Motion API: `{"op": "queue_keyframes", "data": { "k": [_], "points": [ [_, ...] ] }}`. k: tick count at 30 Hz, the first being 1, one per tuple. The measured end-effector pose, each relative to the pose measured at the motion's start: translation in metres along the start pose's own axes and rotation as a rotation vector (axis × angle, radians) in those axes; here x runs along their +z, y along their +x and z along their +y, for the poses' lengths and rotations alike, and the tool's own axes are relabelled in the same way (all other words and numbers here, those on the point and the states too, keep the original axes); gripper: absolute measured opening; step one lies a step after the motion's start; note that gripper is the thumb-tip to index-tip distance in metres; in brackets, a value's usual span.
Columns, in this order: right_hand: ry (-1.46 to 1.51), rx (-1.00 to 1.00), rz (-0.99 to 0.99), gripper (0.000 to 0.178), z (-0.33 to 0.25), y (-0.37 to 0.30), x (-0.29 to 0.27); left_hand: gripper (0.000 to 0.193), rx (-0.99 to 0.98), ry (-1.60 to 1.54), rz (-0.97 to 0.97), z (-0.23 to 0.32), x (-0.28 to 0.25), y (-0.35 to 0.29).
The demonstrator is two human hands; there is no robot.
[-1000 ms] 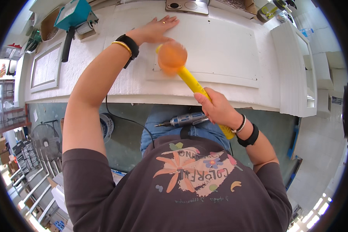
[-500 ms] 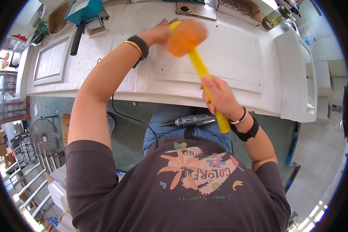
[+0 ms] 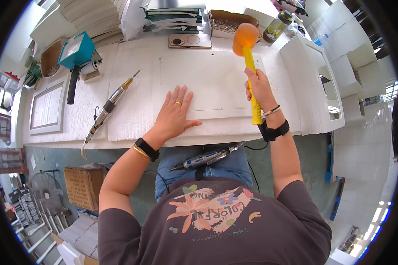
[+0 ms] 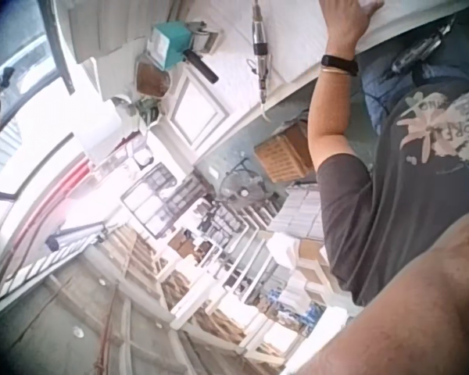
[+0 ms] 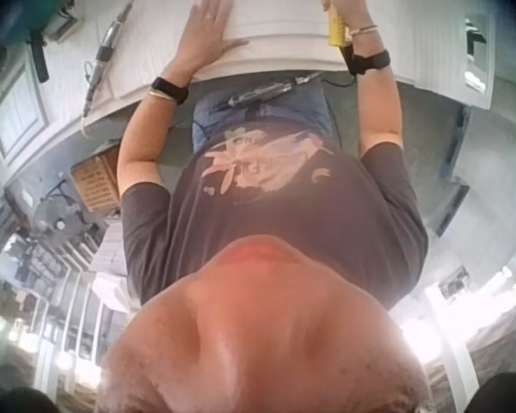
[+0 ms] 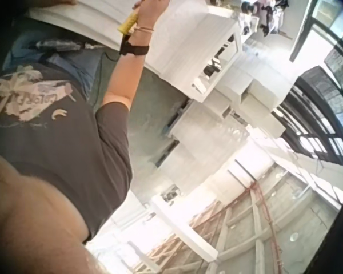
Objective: Assembling a white frame component using glue, a pneumatic screwdriver, and a mallet.
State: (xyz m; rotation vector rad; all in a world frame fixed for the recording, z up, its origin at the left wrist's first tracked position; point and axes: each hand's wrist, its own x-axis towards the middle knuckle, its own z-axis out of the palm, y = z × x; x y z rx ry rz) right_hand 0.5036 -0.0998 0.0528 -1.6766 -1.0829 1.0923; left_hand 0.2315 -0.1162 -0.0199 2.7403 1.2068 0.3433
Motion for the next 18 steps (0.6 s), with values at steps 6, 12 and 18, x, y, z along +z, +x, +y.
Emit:
{"op": "queue_keyframes", "data": {
  "k": [6, 12, 18],
  "points": [
    [-0.077, 0.069, -0.073, 0.033, 0.000, 0.012, 0.006, 0.083, -0.008, -0.007, 0.014, -0.003, 0.005, 0.000],
    [-0.089, 0.035, -0.257, 0.031, -0.007, 0.015, 0.046, 0.081, -0.027, -0.035, -0.013, 0.000, -0.001, 0.003],
    [-0.100, -0.029, -0.373, 0.031, -0.033, 0.017, 0.089, 0.083, -0.033, -0.058, -0.019, -0.001, 0.002, 0.000]
  ]
}}
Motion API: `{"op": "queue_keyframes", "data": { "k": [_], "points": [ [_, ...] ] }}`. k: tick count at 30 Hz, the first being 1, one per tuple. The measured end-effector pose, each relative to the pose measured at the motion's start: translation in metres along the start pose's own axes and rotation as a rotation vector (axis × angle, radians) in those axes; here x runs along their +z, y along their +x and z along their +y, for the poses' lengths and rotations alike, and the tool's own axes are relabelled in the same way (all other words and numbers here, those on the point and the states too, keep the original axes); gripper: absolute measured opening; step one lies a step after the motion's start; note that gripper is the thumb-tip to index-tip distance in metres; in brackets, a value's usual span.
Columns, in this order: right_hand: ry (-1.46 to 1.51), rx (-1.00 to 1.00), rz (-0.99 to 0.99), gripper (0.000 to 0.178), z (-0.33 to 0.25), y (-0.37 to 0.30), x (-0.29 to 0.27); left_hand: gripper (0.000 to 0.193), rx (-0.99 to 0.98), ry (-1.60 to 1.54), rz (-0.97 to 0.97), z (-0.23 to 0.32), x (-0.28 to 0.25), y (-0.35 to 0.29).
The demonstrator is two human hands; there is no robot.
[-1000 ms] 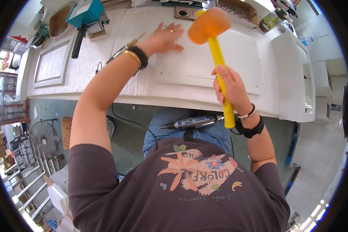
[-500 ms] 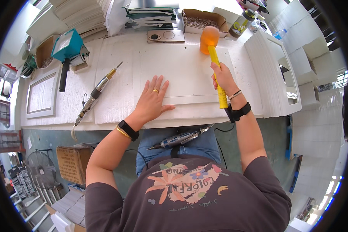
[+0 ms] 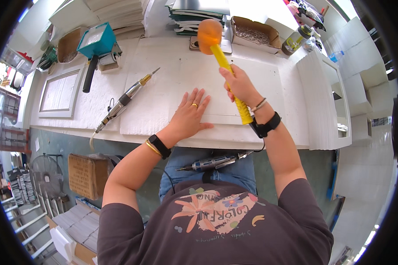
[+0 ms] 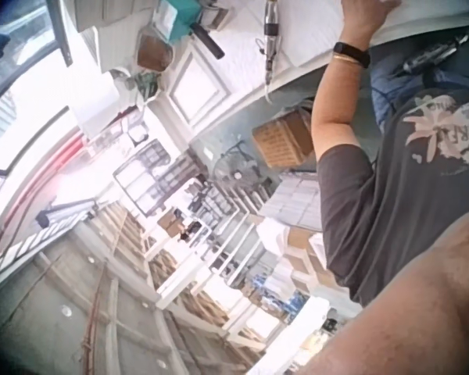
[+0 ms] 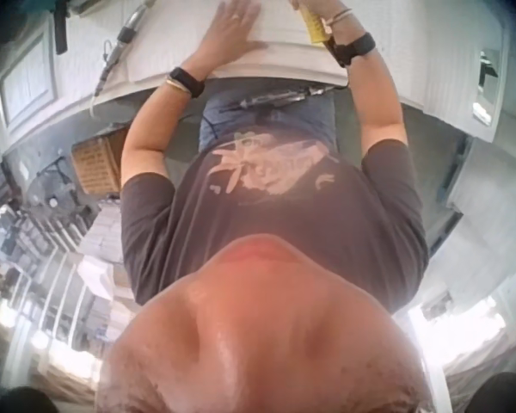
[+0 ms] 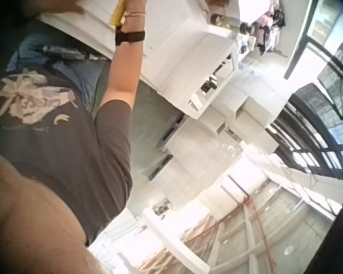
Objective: Assembling a white frame component using glue, a pneumatic screwdriver, and a mallet.
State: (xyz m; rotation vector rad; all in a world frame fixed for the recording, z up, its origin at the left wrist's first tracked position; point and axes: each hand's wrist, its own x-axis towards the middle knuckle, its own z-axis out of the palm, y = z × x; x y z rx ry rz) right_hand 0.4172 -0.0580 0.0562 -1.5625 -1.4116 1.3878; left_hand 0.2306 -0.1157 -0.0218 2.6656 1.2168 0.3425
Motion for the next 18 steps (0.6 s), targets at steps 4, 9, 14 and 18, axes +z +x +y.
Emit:
{"op": "queue_keyframes", "data": {
  "k": [4, 9, 14, 18],
  "points": [
    [-0.121, 0.046, -0.103, 0.032, -0.003, 0.011, 0.015, 0.082, 0.021, 0.009, 0.026, 0.000, 0.004, -0.003],
    [-0.020, -0.010, -0.142, 0.034, -0.012, 0.009, 0.028, 0.082, 0.025, -0.013, 0.051, 0.002, 0.006, -0.005],
    [-0.177, 0.005, -0.165, 0.031, -0.011, 0.030, 0.031, 0.081, 0.058, -0.030, 0.104, -0.001, 0.011, 0.003],
    [-0.141, -0.022, -0.172, 0.031, -0.029, 0.025, 0.036, 0.081, 0.022, -0.040, 0.088, -0.005, 0.003, 0.005]
  ]
}}
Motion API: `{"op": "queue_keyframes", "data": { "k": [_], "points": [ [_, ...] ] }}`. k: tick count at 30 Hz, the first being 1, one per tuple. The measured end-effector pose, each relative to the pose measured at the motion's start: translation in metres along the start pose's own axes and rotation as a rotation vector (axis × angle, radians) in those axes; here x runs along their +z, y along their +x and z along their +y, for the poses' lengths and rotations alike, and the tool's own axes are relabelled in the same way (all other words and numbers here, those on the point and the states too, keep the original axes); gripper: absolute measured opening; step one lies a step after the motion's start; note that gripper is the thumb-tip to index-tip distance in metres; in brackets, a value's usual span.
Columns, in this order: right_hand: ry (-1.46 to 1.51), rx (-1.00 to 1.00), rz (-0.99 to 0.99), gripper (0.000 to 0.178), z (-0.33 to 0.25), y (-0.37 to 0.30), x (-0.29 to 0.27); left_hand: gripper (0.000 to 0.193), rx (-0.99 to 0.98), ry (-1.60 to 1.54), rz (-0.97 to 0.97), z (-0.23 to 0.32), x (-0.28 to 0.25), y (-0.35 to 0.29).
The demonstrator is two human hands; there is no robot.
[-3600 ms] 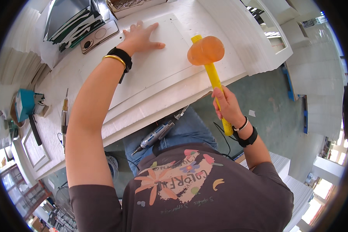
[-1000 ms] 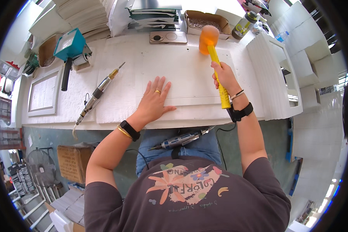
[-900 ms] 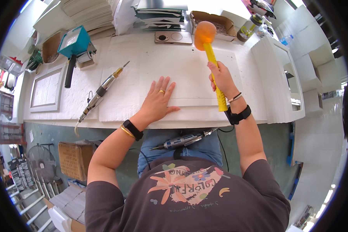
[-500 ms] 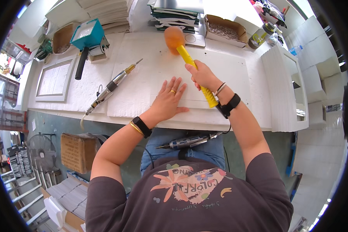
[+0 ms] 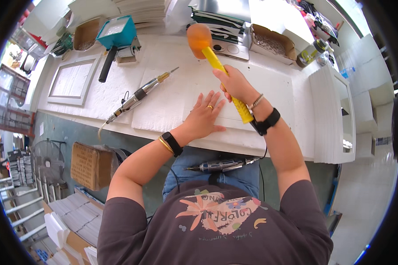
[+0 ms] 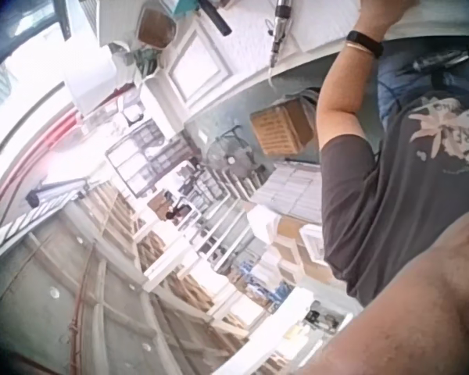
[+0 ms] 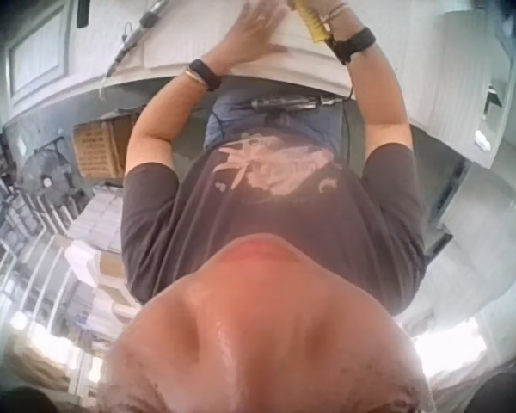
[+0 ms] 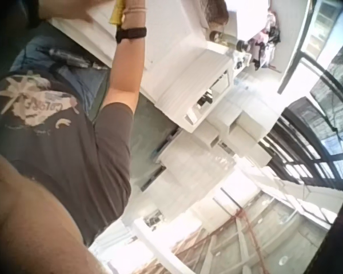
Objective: Assembling a white frame component using glue, a pneumatic screwdriver, and a mallet.
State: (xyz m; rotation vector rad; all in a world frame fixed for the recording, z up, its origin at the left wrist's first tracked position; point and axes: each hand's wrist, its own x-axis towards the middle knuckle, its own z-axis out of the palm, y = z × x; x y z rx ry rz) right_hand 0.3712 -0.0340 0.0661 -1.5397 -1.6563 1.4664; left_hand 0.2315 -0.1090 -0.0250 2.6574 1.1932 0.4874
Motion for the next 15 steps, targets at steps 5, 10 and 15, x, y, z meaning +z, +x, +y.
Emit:
{"op": "queue_keyframes", "data": {
  "k": [5, 10, 15],
  "points": [
    [-0.163, -0.080, 0.001, 0.029, 0.021, 0.002, 0.024, 0.083, -0.055, 0.015, -0.002, 0.000, -0.006, -0.011],
    [0.224, 0.059, 0.001, 0.033, 0.037, -0.013, 0.007, 0.086, 0.032, 0.026, 0.081, 0.007, 0.033, -0.002],
    [0.480, -0.024, -0.059, 0.026, 0.020, -0.050, 0.029, 0.082, -0.079, -0.021, -0.122, 0.023, -0.008, -0.015]
  ]
}}
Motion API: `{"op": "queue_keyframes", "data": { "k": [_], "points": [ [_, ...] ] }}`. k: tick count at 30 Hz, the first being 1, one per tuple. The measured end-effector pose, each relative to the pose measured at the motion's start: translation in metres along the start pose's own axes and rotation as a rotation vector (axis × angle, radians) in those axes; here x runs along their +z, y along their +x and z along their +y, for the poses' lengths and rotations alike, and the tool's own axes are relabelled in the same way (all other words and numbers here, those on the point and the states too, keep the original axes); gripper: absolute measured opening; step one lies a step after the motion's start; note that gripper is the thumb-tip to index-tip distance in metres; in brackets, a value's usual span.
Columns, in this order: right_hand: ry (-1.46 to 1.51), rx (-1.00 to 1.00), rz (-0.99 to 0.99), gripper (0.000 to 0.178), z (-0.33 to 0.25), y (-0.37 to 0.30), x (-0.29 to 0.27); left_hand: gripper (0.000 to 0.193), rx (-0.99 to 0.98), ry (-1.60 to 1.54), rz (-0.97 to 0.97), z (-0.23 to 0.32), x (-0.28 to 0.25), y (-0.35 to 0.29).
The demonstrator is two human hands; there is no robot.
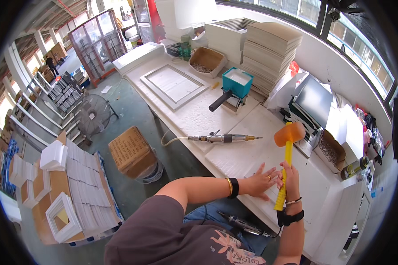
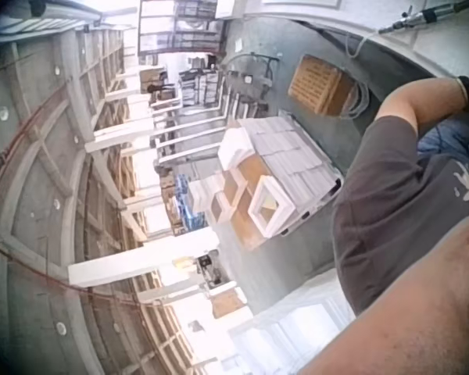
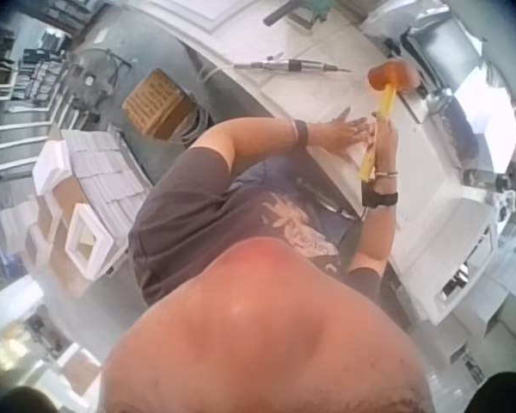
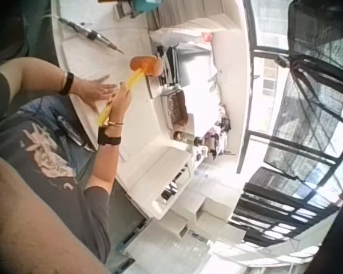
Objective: Assembling a white frame component using glue, a pneumatic screwdriver, and a mallet.
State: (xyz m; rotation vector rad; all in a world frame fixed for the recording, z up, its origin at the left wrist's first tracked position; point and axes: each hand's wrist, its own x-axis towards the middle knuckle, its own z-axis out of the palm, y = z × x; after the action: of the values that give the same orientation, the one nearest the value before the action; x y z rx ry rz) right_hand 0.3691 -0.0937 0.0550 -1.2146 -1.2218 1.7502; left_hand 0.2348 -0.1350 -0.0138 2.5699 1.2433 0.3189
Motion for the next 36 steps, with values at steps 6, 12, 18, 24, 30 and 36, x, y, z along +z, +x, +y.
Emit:
{"op": "queue_keyframes", "data": {
  "k": [6, 12, 18, 24, 30, 36],
  "points": [
    [0.234, -0.096, -0.018, 0.018, -0.007, -0.024, 0.010, 0.040, 0.026, -0.250, 0.034, -0.013, -0.009, 0.007],
    [0.213, -0.420, 0.089, 0.013, 0.012, -0.011, 0.017, 0.039, -0.388, -1.411, 0.175, 0.021, -0.024, -0.023],
    [0.153, -0.497, 0.058, 0.013, 0.033, -0.012, 0.050, 0.036, -0.475, -1.390, 0.285, 0.041, -0.034, -0.044],
    [0.151, -0.349, -0.153, 0.018, 0.048, -0.015, 0.071, 0.036, -0.557, -1.382, 0.330, 0.037, -0.041, -0.082],
    [-0.013, -0.290, -0.308, 0.029, 0.057, -0.015, 0.098, 0.039, -0.694, -1.343, 0.349, 0.030, -0.046, -0.127],
    [-0.234, -0.155, -0.501, 0.036, 0.066, -0.021, 0.105, 0.038, -0.820, -1.379, 0.373, 0.026, -0.054, -0.171]
  ]
}}
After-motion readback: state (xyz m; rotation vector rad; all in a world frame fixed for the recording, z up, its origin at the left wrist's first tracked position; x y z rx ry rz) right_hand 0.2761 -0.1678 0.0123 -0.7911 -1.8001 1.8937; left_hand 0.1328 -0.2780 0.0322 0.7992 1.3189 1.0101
